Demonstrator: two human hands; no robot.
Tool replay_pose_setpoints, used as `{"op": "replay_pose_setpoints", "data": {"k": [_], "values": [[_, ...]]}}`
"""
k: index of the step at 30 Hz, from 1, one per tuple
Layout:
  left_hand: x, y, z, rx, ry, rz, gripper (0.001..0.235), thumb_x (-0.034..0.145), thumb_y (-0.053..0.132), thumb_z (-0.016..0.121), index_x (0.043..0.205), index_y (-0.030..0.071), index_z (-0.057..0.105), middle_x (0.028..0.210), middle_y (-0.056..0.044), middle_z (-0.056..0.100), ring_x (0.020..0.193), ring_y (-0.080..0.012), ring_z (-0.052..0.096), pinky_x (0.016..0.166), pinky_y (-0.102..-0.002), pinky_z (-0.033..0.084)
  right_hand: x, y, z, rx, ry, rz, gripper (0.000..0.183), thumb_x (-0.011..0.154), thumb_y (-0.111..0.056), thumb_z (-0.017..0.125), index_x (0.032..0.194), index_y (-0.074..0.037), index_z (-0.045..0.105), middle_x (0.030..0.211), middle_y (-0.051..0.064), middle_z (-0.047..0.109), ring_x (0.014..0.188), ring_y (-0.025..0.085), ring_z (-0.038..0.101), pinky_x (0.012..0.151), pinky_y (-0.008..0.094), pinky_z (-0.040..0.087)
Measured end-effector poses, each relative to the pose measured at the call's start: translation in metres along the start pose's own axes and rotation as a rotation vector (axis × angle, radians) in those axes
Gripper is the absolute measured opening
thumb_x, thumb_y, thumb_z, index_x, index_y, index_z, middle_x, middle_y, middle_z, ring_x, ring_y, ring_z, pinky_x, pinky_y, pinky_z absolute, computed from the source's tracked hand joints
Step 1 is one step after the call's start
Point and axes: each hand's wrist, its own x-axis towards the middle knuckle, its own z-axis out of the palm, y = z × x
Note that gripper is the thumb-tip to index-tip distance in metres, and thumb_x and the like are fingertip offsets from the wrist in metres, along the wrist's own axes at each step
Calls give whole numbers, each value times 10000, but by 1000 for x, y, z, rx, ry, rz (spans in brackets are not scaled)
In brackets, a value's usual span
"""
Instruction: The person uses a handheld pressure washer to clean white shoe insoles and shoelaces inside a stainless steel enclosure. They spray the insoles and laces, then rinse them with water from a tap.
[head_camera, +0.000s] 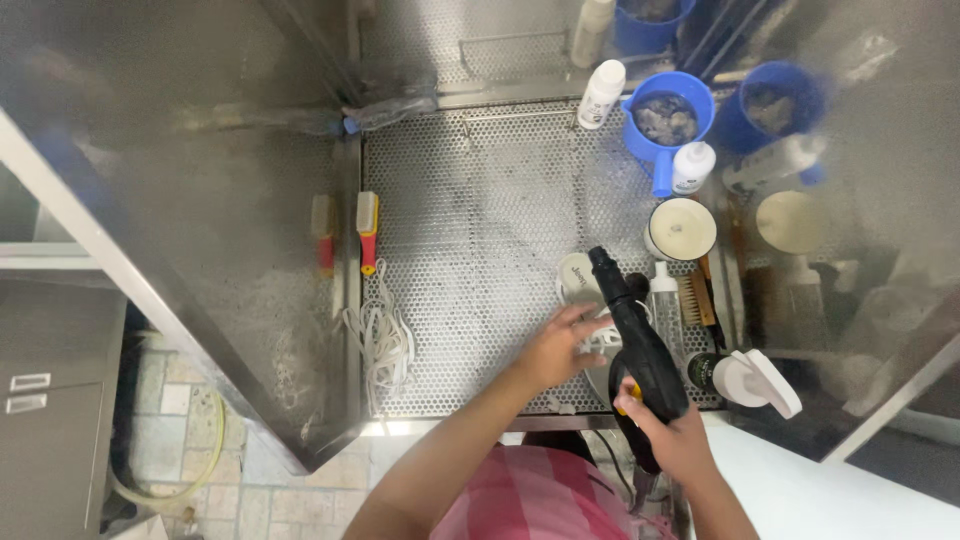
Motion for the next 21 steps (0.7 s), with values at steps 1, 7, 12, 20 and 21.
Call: {"op": "replay_pose_setpoints", "data": {"k": [1,7,12,20,21], "values": [[-6,-4,-3,0,12,-2,629,718,119,859,1317,105,669,1429,-247,521,1308,-436,467,1077,-506,371,6,-1,2,-38,-11,47,305,840,-165,782,1094,-2,736,906,75,731,833,143,666,745,304,513],[-88,-98,-56,213,425,-292,388,860,56,706,1242,42,642,1339,-210,629,1275,-415,570,1119,-467,459,47,12,44,-243,-73,-94,363,845,-261,803,1069,-16,657,857,94,660,742,174,646,692,333,539],[-145,-180,-123,618,639,-786,360,887,169,672,1206,15,607,1205,-231,644,1096,-445,617,931,-531,507,60,12,69,-482,-112,-183,413,835,-347,783,1083,-31,688,892,112,726,811,227,698,752,363,539],[-143,-203,-141,576,447,-1088,214,932,220,650,1105,95,657,1171,-161,673,1093,-380,649,883,-511,548,65,9,74,-705,-79,-67,536,797,-423,788,1163,-49,670,945,164,747,883,322,737,814,418,558],[-146,-203,-141,568,437,-1059,233,914,232,665,1098,90,657,1157,-161,680,1096,-378,648,887,-508,547,61,7,73,-665,-88,-108,564,788,-413,784,1200,-50,654,968,161,747,905,320,738,829,415,557]]}}
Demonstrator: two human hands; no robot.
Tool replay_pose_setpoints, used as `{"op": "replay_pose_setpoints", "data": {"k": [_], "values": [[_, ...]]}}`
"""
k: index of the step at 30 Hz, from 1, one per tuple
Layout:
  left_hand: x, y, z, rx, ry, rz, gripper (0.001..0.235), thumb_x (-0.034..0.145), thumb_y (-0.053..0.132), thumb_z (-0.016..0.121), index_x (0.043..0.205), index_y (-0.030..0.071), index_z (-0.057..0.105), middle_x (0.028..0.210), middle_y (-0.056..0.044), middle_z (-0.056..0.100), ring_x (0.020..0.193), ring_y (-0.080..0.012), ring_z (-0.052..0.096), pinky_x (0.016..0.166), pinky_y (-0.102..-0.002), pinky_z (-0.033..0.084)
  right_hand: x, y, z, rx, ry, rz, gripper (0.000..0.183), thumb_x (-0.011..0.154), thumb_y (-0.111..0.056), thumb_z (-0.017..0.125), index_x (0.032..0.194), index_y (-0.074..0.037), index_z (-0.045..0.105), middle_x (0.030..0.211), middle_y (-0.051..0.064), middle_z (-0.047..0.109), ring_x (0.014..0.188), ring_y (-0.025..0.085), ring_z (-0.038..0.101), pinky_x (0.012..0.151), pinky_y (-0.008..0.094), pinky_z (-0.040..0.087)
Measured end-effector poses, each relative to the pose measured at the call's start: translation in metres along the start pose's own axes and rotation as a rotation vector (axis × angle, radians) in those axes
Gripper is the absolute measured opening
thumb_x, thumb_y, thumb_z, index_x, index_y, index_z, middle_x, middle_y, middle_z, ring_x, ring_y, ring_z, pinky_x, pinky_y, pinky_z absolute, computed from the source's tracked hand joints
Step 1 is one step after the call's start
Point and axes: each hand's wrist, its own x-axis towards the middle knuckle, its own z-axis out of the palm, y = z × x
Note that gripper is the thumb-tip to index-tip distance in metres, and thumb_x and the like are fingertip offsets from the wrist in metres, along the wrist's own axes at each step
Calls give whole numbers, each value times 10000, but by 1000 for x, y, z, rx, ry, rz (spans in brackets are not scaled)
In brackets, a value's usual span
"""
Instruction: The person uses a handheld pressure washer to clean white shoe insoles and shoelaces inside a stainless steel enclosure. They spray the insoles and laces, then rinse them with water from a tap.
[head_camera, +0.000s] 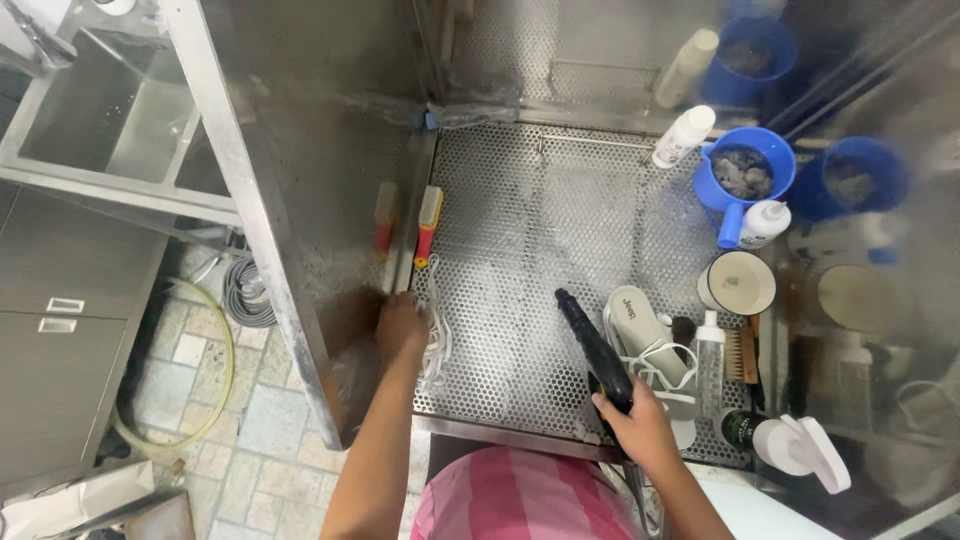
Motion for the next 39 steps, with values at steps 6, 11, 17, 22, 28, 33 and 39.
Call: {"op": "replay_pose_setpoints", "data": {"k": [6,11,17,22,28,33,39], "values": [[-4,15,-26,-84,-62,-10,207,891,217,691,1057,93,686,1059,-168,731,1000,-386,690,829,-513,558,-9,-37,-26,-81,109,-309,617,804,-323,814,1293,-24,586,1220,186,636,1136,382,623,972,459,480],[-46,75,-107,-554,-44,310,158,888,164,719,1010,70,686,877,-145,762,813,-324,752,696,-438,584,4,-118,-38,-27,306,-564,595,826,-199,765,1353,-40,538,1297,164,583,1155,324,623,965,439,515],[-86,154,-211,-755,-214,379,192,871,137,763,1022,59,674,786,-57,755,577,-123,699,523,-281,511,55,-193,5,278,-360,-895,351,965,-68,675,1293,-36,555,1187,140,626,1016,233,664,832,353,578],[-99,152,-254,-926,-158,420,241,882,115,750,1104,45,686,771,-13,710,625,-62,616,543,-234,493,105,-199,9,332,-339,-713,165,983,-50,574,1116,5,655,861,75,699,776,159,690,727,300,567],[-99,123,-256,-1040,-129,403,211,1021,119,612,1166,34,740,805,-12,717,715,-65,637,638,-222,526,171,-181,-35,795,103,-712,155,1084,-31,511,1156,27,635,931,68,678,755,102,619,720,246,522],[-64,117,-200,-1149,-127,253,213,1044,120,596,1179,26,731,946,-52,791,804,-100,707,733,-254,572,193,-179,-56,614,-48,-591,142,1033,-34,552,1127,-2,654,909,61,719,751,90,620,702,237,520],[-8,130,-49,-763,-176,359,432,881,174,750,1275,29,651,1161,-169,721,970,-297,725,830,-392,578,248,-181,-69,445,-442,-486,111,989,-24,588,1091,-15,630,895,105,697,734,137,641,661,280,531]]}}
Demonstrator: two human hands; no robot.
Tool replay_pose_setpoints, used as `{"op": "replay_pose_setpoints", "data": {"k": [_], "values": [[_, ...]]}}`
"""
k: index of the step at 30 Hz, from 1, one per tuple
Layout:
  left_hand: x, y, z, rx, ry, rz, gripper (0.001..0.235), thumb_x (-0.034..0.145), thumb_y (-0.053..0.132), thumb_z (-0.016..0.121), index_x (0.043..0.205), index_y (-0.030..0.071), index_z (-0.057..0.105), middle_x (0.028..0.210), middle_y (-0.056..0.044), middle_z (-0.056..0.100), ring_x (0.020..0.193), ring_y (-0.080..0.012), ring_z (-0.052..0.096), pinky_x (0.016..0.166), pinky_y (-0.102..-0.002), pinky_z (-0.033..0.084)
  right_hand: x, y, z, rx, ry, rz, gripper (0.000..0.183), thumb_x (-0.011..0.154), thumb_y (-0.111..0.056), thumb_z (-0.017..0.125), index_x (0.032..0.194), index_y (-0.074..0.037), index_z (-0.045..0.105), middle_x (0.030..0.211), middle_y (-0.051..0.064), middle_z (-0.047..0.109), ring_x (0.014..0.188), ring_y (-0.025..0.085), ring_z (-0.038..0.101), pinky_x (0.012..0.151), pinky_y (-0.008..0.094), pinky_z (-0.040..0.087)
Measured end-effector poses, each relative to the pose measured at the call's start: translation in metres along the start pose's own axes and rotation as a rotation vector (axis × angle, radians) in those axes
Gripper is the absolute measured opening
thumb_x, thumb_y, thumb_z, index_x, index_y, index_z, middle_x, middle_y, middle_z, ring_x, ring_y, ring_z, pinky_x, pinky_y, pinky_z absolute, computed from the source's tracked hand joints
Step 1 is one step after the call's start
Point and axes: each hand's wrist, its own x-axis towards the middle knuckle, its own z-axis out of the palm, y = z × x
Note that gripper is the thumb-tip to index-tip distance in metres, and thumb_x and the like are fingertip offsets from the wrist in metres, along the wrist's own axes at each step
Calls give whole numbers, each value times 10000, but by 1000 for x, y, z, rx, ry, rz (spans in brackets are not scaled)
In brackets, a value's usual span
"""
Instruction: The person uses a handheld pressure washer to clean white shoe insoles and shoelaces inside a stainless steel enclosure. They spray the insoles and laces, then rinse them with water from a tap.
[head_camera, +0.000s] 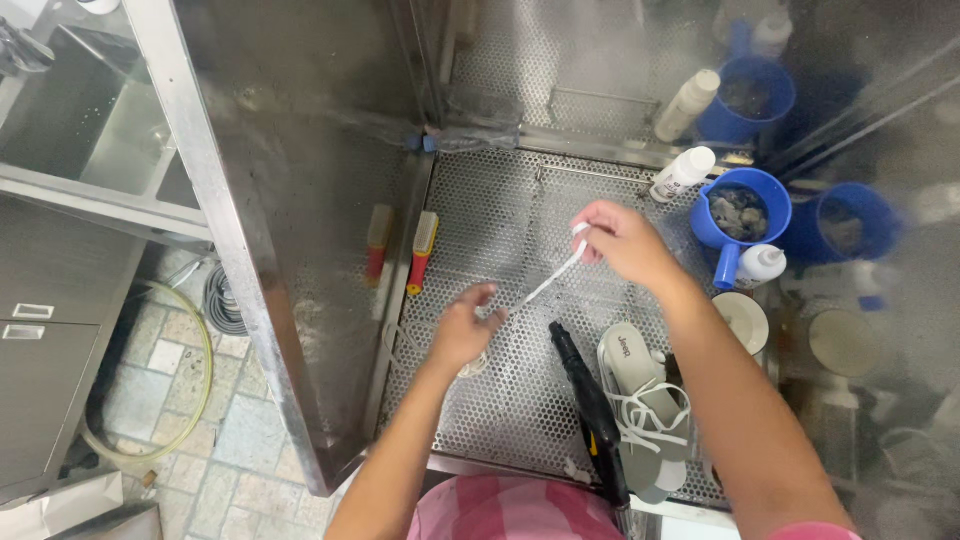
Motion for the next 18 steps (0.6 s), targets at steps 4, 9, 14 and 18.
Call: {"op": "replay_pose_setpoints", "data": {"k": [4,9,14,18], "values": [[2,-55,50,182,-155,38,420,873,267,770,1210,43,656,1123,-193,736,1032,-392,708,889,-449,557,55,20,-35,165,158,-17,141,995,-8,553,1134,-32,554,1002,143,716,801,186,693,705,316,569],[-8,-60,46,166,-31,-191,314,971,334,658,1185,105,692,967,-195,747,912,-384,731,797,-454,570,108,45,-75,385,390,-115,184,975,17,550,1156,-14,542,1070,170,719,896,236,745,823,369,639],[-11,-56,7,136,19,-237,287,992,332,638,1133,91,705,841,-176,749,779,-343,739,721,-434,567,147,104,-106,342,512,-35,297,934,-8,585,1227,-24,538,1116,154,717,892,219,740,793,343,628],[-11,-50,-7,18,74,-90,244,977,243,644,1111,48,706,898,-161,755,768,-284,740,705,-391,573,155,174,-93,-334,623,-62,401,839,-80,744,1202,13,602,1067,190,700,885,244,697,768,355,568]]}}
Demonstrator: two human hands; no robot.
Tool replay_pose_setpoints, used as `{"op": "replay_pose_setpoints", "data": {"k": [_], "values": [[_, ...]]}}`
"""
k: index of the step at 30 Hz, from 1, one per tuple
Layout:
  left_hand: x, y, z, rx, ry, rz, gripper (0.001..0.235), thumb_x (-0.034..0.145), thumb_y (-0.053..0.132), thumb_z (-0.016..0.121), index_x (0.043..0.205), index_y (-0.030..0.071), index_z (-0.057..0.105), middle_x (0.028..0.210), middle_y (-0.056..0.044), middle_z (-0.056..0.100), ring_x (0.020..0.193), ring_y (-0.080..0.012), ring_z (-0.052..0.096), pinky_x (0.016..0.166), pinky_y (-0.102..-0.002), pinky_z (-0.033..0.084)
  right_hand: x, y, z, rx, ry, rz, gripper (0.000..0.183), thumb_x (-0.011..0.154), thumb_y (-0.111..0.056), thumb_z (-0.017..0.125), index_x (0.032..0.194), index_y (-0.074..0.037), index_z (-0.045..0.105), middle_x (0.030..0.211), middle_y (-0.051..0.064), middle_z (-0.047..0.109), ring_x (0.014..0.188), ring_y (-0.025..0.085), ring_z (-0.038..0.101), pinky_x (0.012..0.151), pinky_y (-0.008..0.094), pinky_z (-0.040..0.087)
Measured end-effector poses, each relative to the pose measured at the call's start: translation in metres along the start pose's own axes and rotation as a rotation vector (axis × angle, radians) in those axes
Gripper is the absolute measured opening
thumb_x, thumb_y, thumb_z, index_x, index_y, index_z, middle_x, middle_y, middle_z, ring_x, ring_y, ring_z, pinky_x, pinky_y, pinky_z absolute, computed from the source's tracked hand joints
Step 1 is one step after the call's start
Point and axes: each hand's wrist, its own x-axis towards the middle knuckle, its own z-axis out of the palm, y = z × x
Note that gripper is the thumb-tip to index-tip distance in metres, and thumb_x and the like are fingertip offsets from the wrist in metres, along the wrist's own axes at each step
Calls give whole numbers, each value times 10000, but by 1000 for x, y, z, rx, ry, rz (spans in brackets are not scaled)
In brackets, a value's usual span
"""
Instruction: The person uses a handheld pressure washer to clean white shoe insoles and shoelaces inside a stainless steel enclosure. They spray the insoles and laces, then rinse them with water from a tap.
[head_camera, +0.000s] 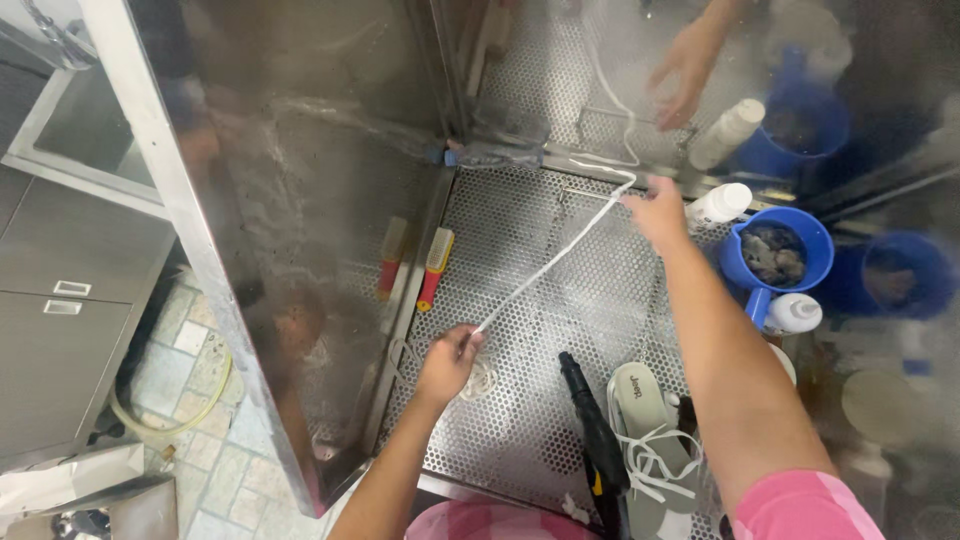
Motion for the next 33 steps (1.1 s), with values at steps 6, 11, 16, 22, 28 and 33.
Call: {"op": "replay_pose_setpoints", "data": {"k": [6,11,16,22,28,33], "values": [[10,18,7,76,8,-20,239,957,225,673,1101,42,729,912,-167,756,762,-247,739,695,-367,567,-53,41,38,344,-68,696,364,972,-151,590,1329,-85,575,974,161,710,799,263,681,709,439,564],[6,23,8,5,-23,-102,254,948,215,678,1139,52,715,930,-166,764,768,-233,752,710,-347,575,-59,55,58,1020,-140,712,745,1030,-109,546,1597,-482,239,901,40,603,652,136,499,613,339,436],[-6,34,3,-11,-28,-19,246,938,187,684,1137,44,709,973,-154,761,790,-233,748,708,-340,579,-41,52,76,878,-136,654,746,1049,-82,538,1569,-520,230,937,26,572,721,127,523,636,342,473],[-27,62,-12,53,-231,-62,225,943,177,689,1122,50,735,982,-145,764,778,-249,722,707,-356,559,-37,43,86,1003,-109,596,874,1021,-8,500,1553,-608,152,995,11,594,764,139,529,641,349,462],[-35,63,-10,-22,-251,-53,221,924,155,704,1116,47,721,1033,-129,764,842,-235,755,756,-340,585,-22,45,93,1199,-165,645,760,1019,18,475,1560,-511,410,927,23,583,793,148,582,686,367,540],[-36,71,-11,-23,-262,1,210,923,135,699,1105,32,719,1037,-138,755,874,-246,743,776,-340,579,-20,31,109,837,-166,687,451,963,0,530,1362,-209,512,811,69,625,627,175,608,604,429,595]]}}
